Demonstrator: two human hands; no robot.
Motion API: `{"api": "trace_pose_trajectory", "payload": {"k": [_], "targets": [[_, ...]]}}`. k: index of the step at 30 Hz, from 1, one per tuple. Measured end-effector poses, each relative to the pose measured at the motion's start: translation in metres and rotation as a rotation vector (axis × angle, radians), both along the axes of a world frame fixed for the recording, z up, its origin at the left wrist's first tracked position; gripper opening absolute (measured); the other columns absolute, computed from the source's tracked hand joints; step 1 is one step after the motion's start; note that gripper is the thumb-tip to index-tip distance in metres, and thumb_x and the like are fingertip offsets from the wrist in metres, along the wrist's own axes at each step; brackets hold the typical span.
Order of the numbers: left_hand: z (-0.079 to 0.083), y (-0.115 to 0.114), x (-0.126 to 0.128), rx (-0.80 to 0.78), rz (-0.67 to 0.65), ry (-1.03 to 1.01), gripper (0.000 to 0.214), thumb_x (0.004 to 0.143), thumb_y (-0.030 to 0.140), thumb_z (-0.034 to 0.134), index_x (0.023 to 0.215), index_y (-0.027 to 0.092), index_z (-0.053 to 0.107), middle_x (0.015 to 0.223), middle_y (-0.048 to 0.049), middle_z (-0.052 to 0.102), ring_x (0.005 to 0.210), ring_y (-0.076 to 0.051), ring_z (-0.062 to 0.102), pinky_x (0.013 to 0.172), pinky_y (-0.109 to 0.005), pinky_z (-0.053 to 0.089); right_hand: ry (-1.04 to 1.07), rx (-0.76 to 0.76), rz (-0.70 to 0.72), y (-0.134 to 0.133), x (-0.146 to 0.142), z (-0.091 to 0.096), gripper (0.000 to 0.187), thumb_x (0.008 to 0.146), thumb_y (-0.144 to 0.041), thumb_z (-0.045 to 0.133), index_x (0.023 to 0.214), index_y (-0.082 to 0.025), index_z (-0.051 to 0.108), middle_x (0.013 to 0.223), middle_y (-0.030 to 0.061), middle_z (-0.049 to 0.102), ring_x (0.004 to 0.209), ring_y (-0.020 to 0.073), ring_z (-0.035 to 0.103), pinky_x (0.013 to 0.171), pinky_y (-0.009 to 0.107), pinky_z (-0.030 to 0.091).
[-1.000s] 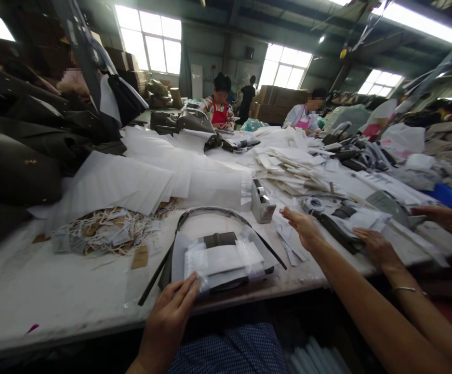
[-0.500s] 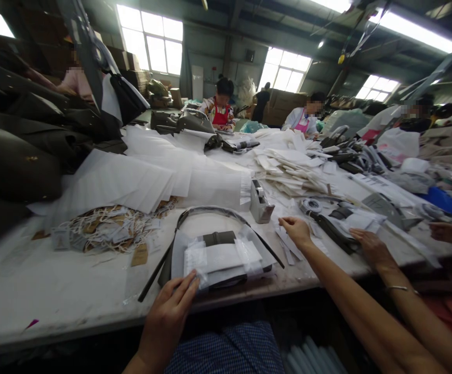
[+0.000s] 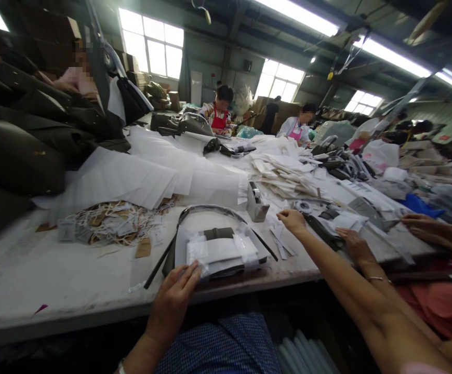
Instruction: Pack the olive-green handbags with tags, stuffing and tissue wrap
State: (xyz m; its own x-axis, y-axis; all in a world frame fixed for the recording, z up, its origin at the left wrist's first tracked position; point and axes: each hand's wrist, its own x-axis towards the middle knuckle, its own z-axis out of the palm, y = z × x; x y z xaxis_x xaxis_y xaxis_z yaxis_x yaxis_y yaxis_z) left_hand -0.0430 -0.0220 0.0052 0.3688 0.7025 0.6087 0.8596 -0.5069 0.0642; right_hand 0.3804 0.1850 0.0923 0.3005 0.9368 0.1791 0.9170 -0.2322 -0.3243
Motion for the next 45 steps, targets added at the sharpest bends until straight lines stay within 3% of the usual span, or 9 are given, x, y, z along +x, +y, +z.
{"api": "trace_pose_trajectory", "payload": {"k": [4, 8, 18, 25, 31, 34, 37, 39, 45], "targets": [[-0.005, 0.000, 0.002, -0.004, 0.014, -0.023, 0.038, 0.093, 0.007, 0.050, 0.128, 0.017, 0.062, 0.139, -0.0039, 0.061, 0.133, -0.028, 0.049, 0.105, -0.046, 0.051, 0.019, 0.000, -0.030, -0.011, -0.009, -0.017, 0.028, 0.084, -0.038, 0.060, 0.086, -0.020, 0.080, 0.082, 0.0057, 0.078, 0.075, 0.0218, 0.070, 0.061, 0.027, 0.046], [-0.009, 0.002, 0.002, -0.008, 0.008, -0.028, 0.040, 0.092, 0.005, 0.051, 0.128, 0.019, 0.062, 0.139, -0.0032, 0.061, 0.129, -0.028, 0.053, 0.106, -0.048, 0.050, -0.013, 0.008, -0.047, -0.016, -0.014, -0.025, 0.033, 0.088, -0.041, 0.055, 0.090, -0.019, 0.080, 0.086, 0.0075, 0.078, 0.076, 0.0216, 0.071, 0.060, 0.026, 0.046], [-0.006, 0.003, 0.003, 0.013, -0.002, -0.071, 0.042, 0.091, 0.003, 0.048, 0.126, 0.020, 0.063, 0.135, -0.0053, 0.064, 0.124, -0.026, 0.059, 0.103, -0.046, 0.053, -0.254, -0.011, -0.069, 0.004, -0.013, 0.000, 0.024, 0.089, -0.033, 0.061, 0.095, -0.019, 0.079, 0.102, 0.0161, 0.075, 0.092, 0.0285, 0.069, 0.070, 0.033, 0.046], [-0.012, 0.004, 0.001, -0.002, -0.017, -0.048, 0.043, 0.093, 0.003, 0.044, 0.128, 0.021, 0.062, 0.138, -0.0025, 0.062, 0.126, -0.025, 0.057, 0.104, -0.044, 0.052, -0.397, 0.061, 0.005, -0.026, -0.007, 0.010, 0.024, 0.094, -0.027, 0.056, 0.093, -0.017, 0.077, 0.095, 0.0146, 0.075, 0.080, 0.0249, 0.069, 0.062, 0.030, 0.041], [-0.015, 0.005, -0.001, 0.000, -0.039, -0.069, 0.043, 0.094, 0.006, 0.045, 0.132, 0.021, 0.059, 0.141, -0.0013, 0.059, 0.129, -0.026, 0.053, 0.106, -0.044, 0.049, -0.525, 0.133, 0.314, -0.067, 0.002, 0.042, 0.024, 0.099, -0.032, 0.053, 0.105, -0.023, 0.074, 0.106, 0.0083, 0.074, 0.098, 0.0235, 0.066, 0.070, 0.028, 0.041], [-0.012, 0.004, -0.002, -0.028, -0.042, -0.076, 0.042, 0.095, 0.006, 0.046, 0.131, 0.022, 0.059, 0.141, -0.0011, 0.059, 0.129, -0.026, 0.053, 0.107, -0.044, 0.048, -0.562, 0.192, 0.622, -0.090, -0.014, 0.061, 0.023, 0.101, -0.030, 0.052, 0.105, -0.025, 0.073, 0.102, 0.0055, 0.074, 0.095, 0.0205, 0.065, 0.074, 0.027, 0.042], [-0.007, 0.001, -0.003, -0.079, -0.041, -0.075, 0.041, 0.095, 0.007, 0.049, 0.130, 0.023, 0.060, 0.139, -0.0021, 0.060, 0.129, -0.026, 0.053, 0.108, -0.045, 0.047, -0.498, 0.251, 0.993, -0.115, -0.055, 0.078, 0.022, 0.101, -0.028, 0.050, 0.102, -0.023, 0.072, 0.094, 0.0051, 0.074, 0.085, 0.0180, 0.065, 0.074, 0.027, 0.043], [-0.003, 0.000, -0.002, -0.117, -0.038, -0.077, 0.040, 0.094, 0.008, 0.053, 0.130, 0.023, 0.060, 0.140, -0.0028, 0.060, 0.130, -0.026, 0.052, 0.109, -0.045, 0.047, -0.375, 0.180, 1.168, -0.129, -0.091, 0.086, 0.022, 0.101, -0.028, 0.050, 0.098, -0.022, 0.071, 0.087, 0.0048, 0.072, 0.079, 0.0163, 0.064, 0.071, 0.027, 0.042], [0.001, 0.001, 0.000, -0.151, -0.002, -0.089, 0.039, 0.090, 0.009, 0.061, 0.126, 0.023, 0.062, 0.143, -0.0065, 0.057, 0.129, -0.026, 0.052, 0.107, -0.045, 0.049, -0.186, -0.086, 1.471, -0.131, -0.182, 0.080, 0.023, 0.094, -0.037, 0.060, 0.081, -0.021, 0.069, 0.074, 0.0013, 0.067, 0.066, 0.0132, 0.059, 0.060, 0.026, 0.035]]}}
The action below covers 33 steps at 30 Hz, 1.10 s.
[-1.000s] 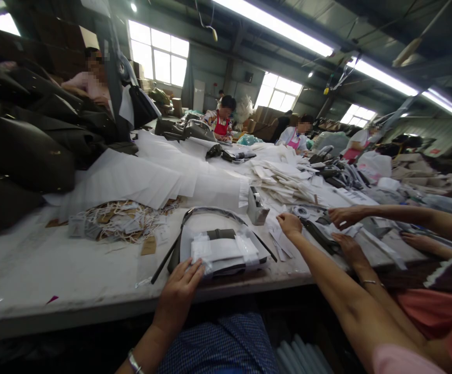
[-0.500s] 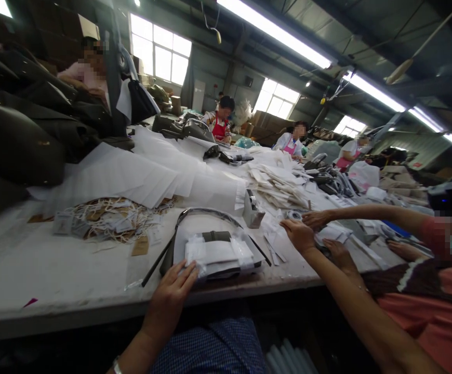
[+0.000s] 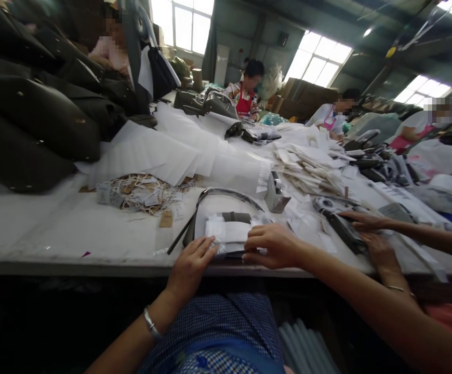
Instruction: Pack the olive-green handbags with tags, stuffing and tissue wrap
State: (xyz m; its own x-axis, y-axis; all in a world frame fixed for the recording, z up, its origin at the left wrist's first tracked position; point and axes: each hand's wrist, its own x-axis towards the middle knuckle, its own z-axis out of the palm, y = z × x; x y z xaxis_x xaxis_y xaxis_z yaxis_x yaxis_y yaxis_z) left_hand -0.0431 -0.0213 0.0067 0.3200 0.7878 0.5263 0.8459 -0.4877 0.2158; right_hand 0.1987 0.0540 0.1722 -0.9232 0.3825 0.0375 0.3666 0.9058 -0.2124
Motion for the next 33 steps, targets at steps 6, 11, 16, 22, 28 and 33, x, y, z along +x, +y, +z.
{"api": "trace_pose_trajectory", "payload": {"k": [6, 11, 16, 22, 28, 33], "targets": [[0.004, -0.001, 0.003, 0.009, 0.036, -0.026, 0.034, 0.089, 0.010, 0.062, 0.121, 0.023, 0.065, 0.145, -0.0111, 0.054, 0.127, -0.027, 0.055, 0.105, -0.044, 0.050, -0.161, 0.014, 0.101, 0.033, -0.048, -0.022, 0.024, 0.090, -0.039, 0.065, 0.075, -0.020, 0.067, 0.075, 0.0017, 0.069, 0.070, 0.0153, 0.060, 0.058, 0.027, 0.029], [0.004, -0.002, 0.003, -0.022, 0.049, -0.041, 0.040, 0.088, 0.011, 0.065, 0.125, 0.026, 0.063, 0.149, -0.0098, 0.049, 0.129, -0.026, 0.053, 0.108, -0.043, 0.049, -0.327, 0.049, 0.106, 0.050, -0.074, -0.026, 0.020, 0.087, -0.037, 0.065, 0.075, -0.021, 0.069, 0.079, 0.0021, 0.072, 0.070, 0.0165, 0.061, 0.055, 0.028, 0.024], [0.005, -0.001, 0.002, -0.018, 0.040, -0.028, 0.054, 0.088, 0.007, 0.063, 0.137, 0.028, 0.055, 0.149, -0.0110, 0.048, 0.130, -0.025, 0.053, 0.109, -0.043, 0.048, -0.460, 0.043, 0.108, 0.066, -0.090, -0.031, 0.012, 0.084, -0.035, 0.069, 0.082, -0.024, 0.073, 0.088, 0.0025, 0.075, 0.077, 0.0176, 0.063, 0.056, 0.028, 0.025], [0.003, -0.003, 0.002, 0.002, 0.034, -0.074, 0.043, 0.089, 0.009, 0.063, 0.129, 0.025, 0.061, 0.146, -0.0090, 0.053, 0.129, -0.025, 0.054, 0.109, -0.041, 0.048, -0.521, 0.041, 0.118, 0.073, -0.095, -0.034, 0.018, 0.087, -0.042, 0.069, 0.088, -0.026, 0.073, 0.091, 0.0013, 0.075, 0.079, 0.0169, 0.065, 0.054, 0.028, 0.023], [0.001, -0.004, 0.002, 0.060, 0.035, -0.115, 0.037, 0.094, 0.011, 0.055, 0.129, 0.021, 0.061, 0.144, -0.0091, 0.055, 0.128, -0.025, 0.054, 0.110, -0.044, 0.047, -0.526, 0.027, 0.102, 0.074, -0.097, -0.040, 0.016, 0.085, -0.042, 0.070, 0.084, -0.027, 0.073, 0.088, -0.0001, 0.076, 0.077, 0.0173, 0.066, 0.054, 0.027, 0.024], [0.003, -0.005, 0.000, 0.079, -0.007, -0.060, 0.052, 0.093, 0.006, 0.054, 0.137, 0.033, 0.056, 0.148, -0.0068, 0.051, 0.130, -0.026, 0.053, 0.106, -0.045, 0.049, -0.515, 0.001, 0.102, 0.081, -0.098, -0.041, 0.018, 0.083, -0.044, 0.071, 0.085, -0.027, 0.075, 0.081, 0.0006, 0.075, 0.071, 0.0164, 0.064, 0.054, 0.027, 0.024]]}}
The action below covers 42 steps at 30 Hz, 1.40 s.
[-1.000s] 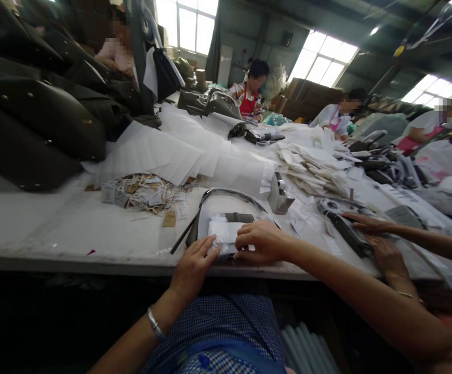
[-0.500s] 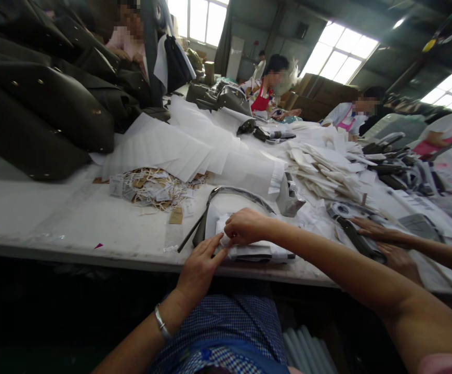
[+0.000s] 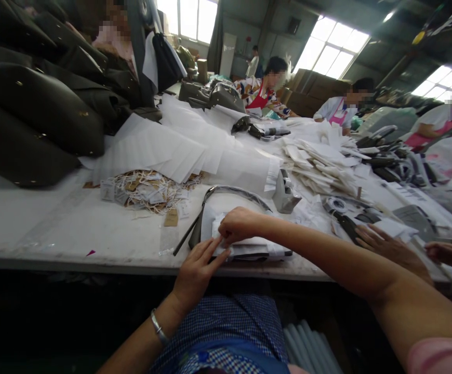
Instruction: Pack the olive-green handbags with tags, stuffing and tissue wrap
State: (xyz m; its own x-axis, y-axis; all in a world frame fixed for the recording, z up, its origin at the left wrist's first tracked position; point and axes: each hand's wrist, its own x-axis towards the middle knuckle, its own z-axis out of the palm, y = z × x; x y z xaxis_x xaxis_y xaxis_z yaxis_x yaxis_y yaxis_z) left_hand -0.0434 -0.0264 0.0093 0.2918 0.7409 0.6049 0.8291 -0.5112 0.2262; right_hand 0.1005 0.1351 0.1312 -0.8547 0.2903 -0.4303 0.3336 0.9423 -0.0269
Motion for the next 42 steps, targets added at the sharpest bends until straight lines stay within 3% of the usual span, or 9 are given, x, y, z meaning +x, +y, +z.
{"api": "trace_pose_trajectory", "payload": {"k": [10, 22, 28, 30, 33, 35, 37, 39, 42], "targets": [[-0.007, -0.001, 0.000, -0.005, -0.006, 0.040, 0.051, 0.092, 0.007, 0.056, 0.137, 0.032, 0.057, 0.145, -0.0030, 0.055, 0.131, -0.028, 0.051, 0.105, -0.047, 0.050, -0.236, -0.169, -0.022, 0.017, -0.032, 0.010, 0.021, 0.079, -0.043, 0.077, 0.088, -0.024, 0.080, 0.080, -0.0019, 0.076, 0.062, 0.0110, 0.057, 0.055, 0.025, 0.029], [-0.005, 0.000, 0.003, 0.025, 0.004, 0.045, 0.045, 0.094, 0.008, 0.053, 0.134, 0.028, 0.059, 0.139, -0.0002, 0.060, 0.127, -0.027, 0.054, 0.102, -0.047, 0.053, -0.240, 0.062, 0.075, 0.011, -0.043, 0.011, 0.021, 0.072, -0.043, 0.081, 0.088, -0.029, 0.081, 0.078, -0.0001, 0.076, 0.064, 0.0161, 0.060, 0.057, 0.027, 0.033], [-0.003, -0.001, 0.003, 0.011, 0.019, 0.070, 0.044, 0.094, 0.010, 0.054, 0.135, 0.027, 0.058, 0.139, 0.0024, 0.061, 0.126, -0.027, 0.056, 0.101, -0.045, 0.054, -0.098, 0.110, 0.059, 0.032, -0.038, 0.005, 0.033, 0.073, -0.052, 0.080, 0.082, -0.020, 0.079, 0.071, 0.0030, 0.073, 0.064, 0.0161, 0.060, 0.058, 0.026, 0.031], [-0.004, -0.001, 0.003, 0.014, 0.029, 0.084, 0.044, 0.094, 0.011, 0.056, 0.134, 0.028, 0.058, 0.138, 0.0029, 0.061, 0.124, -0.026, 0.057, 0.100, -0.045, 0.055, -0.066, 0.068, 0.020, 0.047, -0.035, 0.003, 0.036, 0.072, -0.055, 0.081, 0.080, -0.020, 0.078, 0.070, 0.0023, 0.073, 0.063, 0.0153, 0.059, 0.057, 0.025, 0.031], [-0.005, 0.001, 0.002, 0.025, 0.038, 0.103, 0.044, 0.094, 0.013, 0.057, 0.134, 0.029, 0.058, 0.138, 0.0022, 0.062, 0.123, -0.026, 0.057, 0.100, -0.045, 0.055, 0.077, 0.061, -0.208, 0.069, -0.024, 0.001, 0.032, 0.070, -0.051, 0.084, 0.078, -0.021, 0.077, 0.076, 0.0027, 0.074, 0.070, 0.0173, 0.063, 0.059, 0.025, 0.034], [-0.006, 0.001, 0.003, 0.030, 0.043, 0.102, 0.043, 0.094, 0.014, 0.058, 0.134, 0.030, 0.058, 0.137, 0.0019, 0.062, 0.124, -0.025, 0.057, 0.099, -0.044, 0.056, 0.192, 0.115, -0.355, 0.074, -0.011, 0.000, 0.026, 0.079, -0.045, 0.079, 0.089, -0.021, 0.077, 0.091, 0.0057, 0.076, 0.081, 0.0206, 0.066, 0.065, 0.025, 0.040], [-0.007, 0.001, 0.003, 0.032, 0.052, 0.091, 0.043, 0.094, 0.015, 0.057, 0.134, 0.030, 0.059, 0.137, 0.0015, 0.062, 0.125, -0.024, 0.056, 0.099, -0.044, 0.056, 0.270, 0.139, -0.397, 0.067, 0.004, -0.006, 0.033, 0.089, -0.045, 0.068, 0.113, -0.022, 0.072, 0.112, 0.0083, 0.073, 0.096, 0.0223, 0.067, 0.075, 0.027, 0.046], [-0.008, 0.000, 0.004, 0.044, 0.055, 0.082, 0.042, 0.096, 0.014, 0.053, 0.135, 0.030, 0.058, 0.137, 0.0014, 0.062, 0.126, -0.024, 0.055, 0.100, -0.044, 0.055, 0.362, 0.041, -0.367, 0.049, 0.019, -0.019, 0.058, 0.089, -0.053, 0.066, 0.138, -0.024, 0.056, 0.134, 0.0092, 0.063, 0.115, 0.0234, 0.061, 0.091, 0.030, 0.046], [-0.008, -0.002, 0.004, 0.108, 0.035, 0.077, 0.042, 0.099, 0.013, 0.047, 0.136, 0.028, 0.057, 0.135, 0.0019, 0.063, 0.128, -0.026, 0.054, 0.102, -0.046, 0.053, 0.453, -0.158, -0.360, 0.019, 0.031, -0.043, 0.093, 0.078, -0.065, 0.071, 0.153, -0.024, 0.035, 0.151, 0.0122, 0.046, 0.136, 0.0303, 0.045, 0.113, 0.041, 0.032]]}}
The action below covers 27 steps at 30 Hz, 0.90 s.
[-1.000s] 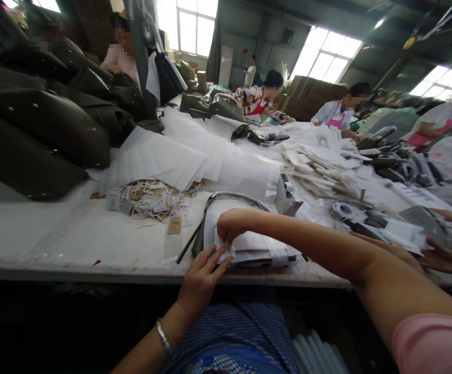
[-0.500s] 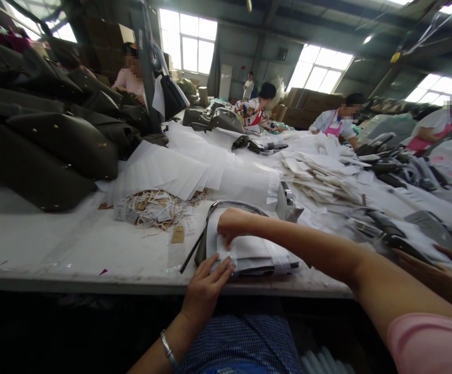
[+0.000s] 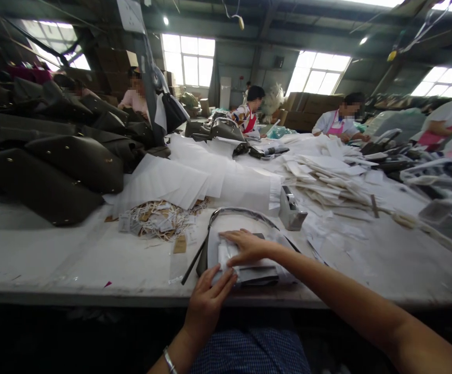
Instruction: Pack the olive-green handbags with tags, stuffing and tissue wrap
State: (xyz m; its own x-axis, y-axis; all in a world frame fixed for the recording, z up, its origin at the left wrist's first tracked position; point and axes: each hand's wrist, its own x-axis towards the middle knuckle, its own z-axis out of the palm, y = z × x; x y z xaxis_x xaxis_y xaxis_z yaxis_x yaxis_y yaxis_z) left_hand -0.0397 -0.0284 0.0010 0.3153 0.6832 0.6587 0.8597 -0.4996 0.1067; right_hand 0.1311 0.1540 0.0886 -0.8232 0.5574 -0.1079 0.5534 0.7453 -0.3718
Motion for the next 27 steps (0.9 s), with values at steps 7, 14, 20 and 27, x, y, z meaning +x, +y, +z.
{"api": "trace_pose_trajectory", "payload": {"k": [7, 14, 20, 27], "targets": [[-0.001, -0.001, 0.001, 0.069, -0.025, -0.023, 0.044, 0.097, 0.005, 0.045, 0.134, 0.025, 0.059, 0.128, 0.0013, 0.068, 0.120, -0.025, 0.059, 0.102, -0.047, 0.050, -0.044, -0.085, -0.194, -0.003, -0.012, -0.016, 0.093, 0.069, -0.071, 0.074, 0.146, -0.026, 0.049, 0.133, 0.0143, 0.061, 0.123, 0.0366, 0.055, 0.105, 0.047, 0.037], [-0.005, -0.001, 0.001, 0.072, -0.031, -0.004, 0.046, 0.096, 0.003, 0.045, 0.133, 0.025, 0.060, 0.126, 0.0005, 0.069, 0.117, -0.024, 0.060, 0.103, -0.047, 0.048, 0.080, -0.056, -0.300, 0.005, -0.015, -0.029, 0.049, 0.083, -0.062, 0.067, 0.119, -0.029, 0.073, 0.114, 0.0047, 0.073, 0.105, 0.0265, 0.066, 0.085, 0.028, 0.046], [0.003, -0.003, -0.005, 0.072, -0.104, 0.034, 0.046, 0.093, 0.004, 0.048, 0.132, 0.026, 0.062, 0.127, 0.0005, 0.069, 0.126, -0.026, 0.056, 0.111, -0.047, 0.041, 0.216, 0.013, -0.410, 0.005, -0.008, -0.025, 0.031, 0.099, -0.034, 0.051, 0.101, -0.020, 0.079, 0.098, 0.0052, 0.078, 0.091, 0.0212, 0.070, 0.077, 0.026, 0.048], [0.034, 0.022, -0.042, -0.292, -0.021, -0.489, 0.030, 0.092, 0.023, 0.058, 0.119, 0.028, 0.069, 0.133, -0.0026, 0.065, 0.127, -0.022, 0.056, 0.114, -0.041, 0.039, 0.360, 0.272, -0.744, -0.032, 0.106, -0.010, 0.038, 0.094, -0.035, 0.055, 0.126, -0.018, 0.067, 0.135, 0.0131, 0.062, 0.128, 0.0303, 0.054, 0.111, 0.043, 0.038]]}}
